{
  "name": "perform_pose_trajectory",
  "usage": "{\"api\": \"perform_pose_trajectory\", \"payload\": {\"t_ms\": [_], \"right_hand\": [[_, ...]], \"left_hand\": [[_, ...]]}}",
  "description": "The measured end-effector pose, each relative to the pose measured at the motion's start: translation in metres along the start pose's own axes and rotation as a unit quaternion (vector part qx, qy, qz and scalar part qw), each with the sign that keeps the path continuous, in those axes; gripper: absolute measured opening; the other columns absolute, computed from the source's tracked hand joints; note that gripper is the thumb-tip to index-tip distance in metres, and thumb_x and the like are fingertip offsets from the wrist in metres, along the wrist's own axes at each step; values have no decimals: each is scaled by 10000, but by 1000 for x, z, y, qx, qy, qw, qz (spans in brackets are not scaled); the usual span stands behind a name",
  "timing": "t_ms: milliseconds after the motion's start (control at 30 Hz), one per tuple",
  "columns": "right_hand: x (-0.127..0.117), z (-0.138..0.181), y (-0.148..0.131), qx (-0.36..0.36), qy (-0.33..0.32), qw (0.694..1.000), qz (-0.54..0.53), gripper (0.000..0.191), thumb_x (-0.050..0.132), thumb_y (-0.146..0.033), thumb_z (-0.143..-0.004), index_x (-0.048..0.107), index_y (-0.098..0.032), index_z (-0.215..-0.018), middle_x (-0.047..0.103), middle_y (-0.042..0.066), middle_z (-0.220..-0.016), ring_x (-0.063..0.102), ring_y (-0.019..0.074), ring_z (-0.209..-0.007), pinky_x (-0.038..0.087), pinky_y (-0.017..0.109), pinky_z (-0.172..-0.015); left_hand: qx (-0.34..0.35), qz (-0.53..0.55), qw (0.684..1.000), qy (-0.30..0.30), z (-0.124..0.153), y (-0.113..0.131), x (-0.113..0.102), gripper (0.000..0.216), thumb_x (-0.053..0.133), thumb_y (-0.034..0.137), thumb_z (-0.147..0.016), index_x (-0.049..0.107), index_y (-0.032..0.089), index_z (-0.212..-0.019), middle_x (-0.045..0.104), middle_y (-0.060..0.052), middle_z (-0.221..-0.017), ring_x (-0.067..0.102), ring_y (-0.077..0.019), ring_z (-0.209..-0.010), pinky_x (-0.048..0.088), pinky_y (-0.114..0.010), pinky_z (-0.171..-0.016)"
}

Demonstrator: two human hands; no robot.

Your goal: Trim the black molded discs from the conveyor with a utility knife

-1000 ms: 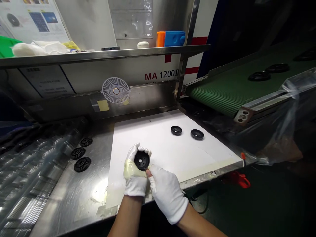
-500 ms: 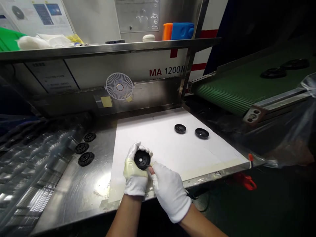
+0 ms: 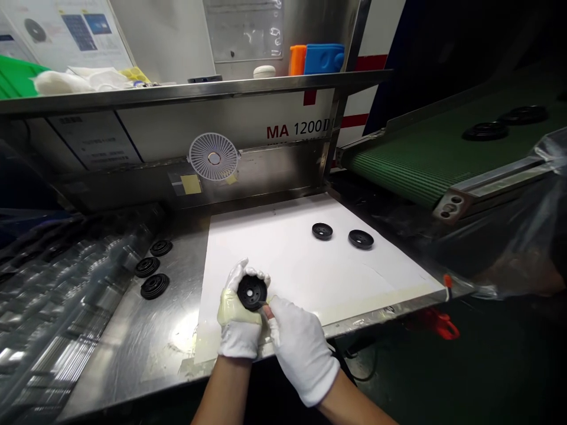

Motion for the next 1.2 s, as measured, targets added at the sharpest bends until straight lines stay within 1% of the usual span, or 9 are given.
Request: {"api": "perform_pose_trajectory", "payload": {"t_ms": [67,100,200,267,367,533,833,1000,1200], "right_hand": [[1,1,-2,2,-8,1000,1,196,380,-248,-898,552,-228,-807,645,-6,-715,588,147,-643,247,270,-551],[0,1,-1,1,-7,1000,1,199,381,-245,-897,553,-227,-800,643,-7,-710,587,146,-641,249,270,-552],[-6,0,2,-5,7,1000,-4,183,391,-228,-891,562,-223,-826,650,0,-745,589,147,-678,269,267,-580],[-8,0,6,-6,16,1000,-6,174,392,-225,-893,566,-225,-885,657,4,-791,591,149,-708,277,262,-598],[-7,1,6,-8,10,1000,-5,183,379,-236,-901,562,-233,-887,653,-6,-778,585,142,-684,264,262,-584],[-1,4,2,-4,-12,1000,-13,195,379,-247,-898,552,-236,-809,634,-16,-704,579,143,-632,247,269,-552],[3,5,-3,2,-24,999,-48,251,329,-260,-905,554,-218,-801,628,6,-714,576,153,-655,279,263,-567],[-8,2,11,36,-6,987,-156,334,247,-345,-934,517,-216,-786,599,1,-709,531,141,-632,314,236,-562],[-21,-2,27,59,1,979,-194,342,244,-395,-922,467,-215,-734,557,1,-672,507,145,-620,350,238,-581]], "left_hand": [[29,1,999,13,3,4,-2,224,592,166,-687,610,193,-909,573,10,-648,570,-123,-644,492,-331,-743],[21,-3,1000,12,4,4,-2,252,582,168,-688,608,187,-939,596,-10,-690,586,-143,-691,489,-356,-763],[-76,-22,997,-21,9,-9,2,351,535,190,-689,594,142,-1031,629,-94,-807,600,-224,-790,490,-418,-732],[-112,-16,993,-38,10,-13,4,339,527,200,-685,604,132,-1008,614,-82,-743,592,-210,-720,494,-390,-676],[-61,-7,997,-38,7,-6,4,205,566,178,-684,622,153,-880,558,-16,-634,552,-145,-614,481,-317,-637],[-19,-1,999,-34,5,-3,6,104,594,173,-686,597,174,-790,526,10,-626,523,-122,-605,460,-286,-622],[30,-12,999,23,4,1,-5,122,598,196,-681,590,173,-800,544,18,-626,535,-112,-599,476,-297,-668],[117,-98,988,-10,13,18,4,231,628,200,-651,602,180,-880,603,-13,-706,588,-149,-682,490,-343,-730],[109,-81,991,9,13,17,6,180,603,239,-693,612,188,-865,620,-22,-729,608,-163,-716,503,-367,-752]]}}
Point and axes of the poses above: each hand's wrist, its own z-axis away from the middle knuckle, its own x-axis out of the palm, y = z × x, the point moved 9 cm from there along -z, towards the middle knuckle
